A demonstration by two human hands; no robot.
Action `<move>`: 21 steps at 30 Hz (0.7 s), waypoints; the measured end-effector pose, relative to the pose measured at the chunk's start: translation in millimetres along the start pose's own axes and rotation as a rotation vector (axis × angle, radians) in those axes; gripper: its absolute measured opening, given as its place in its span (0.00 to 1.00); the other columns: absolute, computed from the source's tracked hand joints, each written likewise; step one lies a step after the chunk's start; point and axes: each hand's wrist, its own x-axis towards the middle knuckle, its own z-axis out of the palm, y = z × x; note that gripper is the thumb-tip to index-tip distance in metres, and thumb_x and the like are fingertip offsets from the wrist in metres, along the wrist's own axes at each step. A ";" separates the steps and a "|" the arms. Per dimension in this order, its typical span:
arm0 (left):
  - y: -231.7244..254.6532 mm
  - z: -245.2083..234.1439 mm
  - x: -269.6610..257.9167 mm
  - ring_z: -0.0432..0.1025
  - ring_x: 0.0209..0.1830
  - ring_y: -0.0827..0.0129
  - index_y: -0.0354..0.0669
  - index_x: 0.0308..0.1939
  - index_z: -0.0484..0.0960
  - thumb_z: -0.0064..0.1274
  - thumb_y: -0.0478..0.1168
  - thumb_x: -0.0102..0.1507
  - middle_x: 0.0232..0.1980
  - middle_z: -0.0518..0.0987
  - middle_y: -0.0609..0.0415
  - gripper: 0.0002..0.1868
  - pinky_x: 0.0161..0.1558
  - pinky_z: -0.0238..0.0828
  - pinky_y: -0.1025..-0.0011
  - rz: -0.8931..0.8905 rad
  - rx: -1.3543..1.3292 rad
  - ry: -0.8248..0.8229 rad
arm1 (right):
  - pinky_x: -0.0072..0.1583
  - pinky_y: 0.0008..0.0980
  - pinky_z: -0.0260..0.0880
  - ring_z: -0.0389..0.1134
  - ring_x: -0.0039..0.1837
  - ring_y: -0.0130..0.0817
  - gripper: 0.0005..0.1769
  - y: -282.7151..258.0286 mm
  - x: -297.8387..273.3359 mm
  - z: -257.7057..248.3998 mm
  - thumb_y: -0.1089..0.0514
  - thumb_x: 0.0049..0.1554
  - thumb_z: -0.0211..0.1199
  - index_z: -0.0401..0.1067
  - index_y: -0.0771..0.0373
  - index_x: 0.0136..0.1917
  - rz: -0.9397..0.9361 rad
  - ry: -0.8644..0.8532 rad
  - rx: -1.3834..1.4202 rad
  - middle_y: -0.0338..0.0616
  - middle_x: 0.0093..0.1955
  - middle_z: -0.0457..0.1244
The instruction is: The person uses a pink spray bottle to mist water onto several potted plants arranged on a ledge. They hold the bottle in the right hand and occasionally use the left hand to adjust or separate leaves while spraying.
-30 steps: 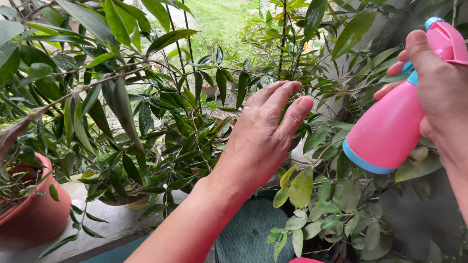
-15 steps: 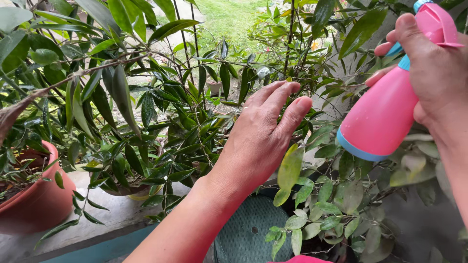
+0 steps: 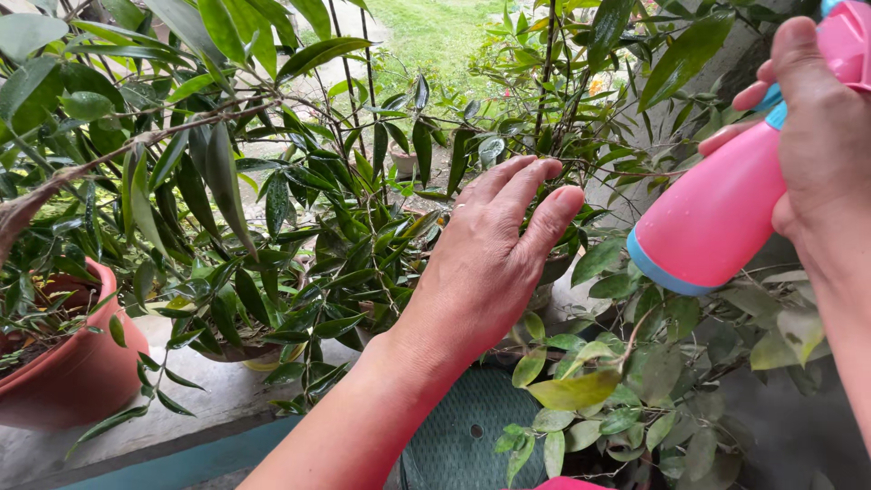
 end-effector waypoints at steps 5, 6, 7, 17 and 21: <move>0.5 1.2 0.4 0.68 0.70 0.46 0.32 0.64 0.77 0.44 0.53 0.73 0.68 0.75 0.37 0.27 0.70 0.63 0.58 -0.003 -0.012 -0.012 | 0.45 0.53 0.79 0.71 0.41 0.37 0.27 16.3 -3.3 -23.1 0.28 0.71 0.50 0.61 0.53 0.59 -0.040 0.056 -0.025 0.38 0.53 0.61; 0.6 1.6 0.6 0.69 0.70 0.46 0.32 0.64 0.77 0.44 0.53 0.73 0.68 0.76 0.37 0.27 0.70 0.64 0.58 -0.006 -0.018 -0.016 | 0.45 0.55 0.80 0.71 0.42 0.36 0.27 18.4 -4.5 -28.2 0.28 0.70 0.51 0.60 0.52 0.59 -0.010 0.062 -0.001 0.36 0.52 0.60; 0.6 1.6 1.1 0.70 0.69 0.46 0.32 0.64 0.77 0.44 0.53 0.73 0.68 0.76 0.37 0.27 0.69 0.64 0.59 -0.007 -0.023 -0.021 | 0.45 0.56 0.81 0.71 0.44 0.35 0.27 20.3 -5.2 -31.2 0.27 0.70 0.51 0.59 0.51 0.59 0.019 0.068 0.025 0.35 0.52 0.59; 3.5 4.1 -3.7 0.71 0.68 0.46 0.33 0.64 0.77 0.45 0.52 0.73 0.68 0.75 0.38 0.27 0.68 0.66 0.59 -0.007 -0.078 -0.056 | 0.46 0.63 0.76 0.70 0.47 0.41 0.28 10.2 -19.8 -48.5 0.28 0.67 0.51 0.57 0.52 0.63 0.165 0.079 -0.081 0.43 0.56 0.60; 3.4 4.9 -5.0 0.70 0.69 0.46 0.33 0.65 0.77 0.44 0.53 0.73 0.69 0.75 0.37 0.27 0.69 0.65 0.59 -0.006 -0.078 -0.058 | 0.46 0.62 0.75 0.70 0.49 0.44 0.31 8.7 -32.2 -64.8 0.30 0.63 0.55 0.56 0.53 0.66 0.163 -0.019 -0.154 0.46 0.58 0.60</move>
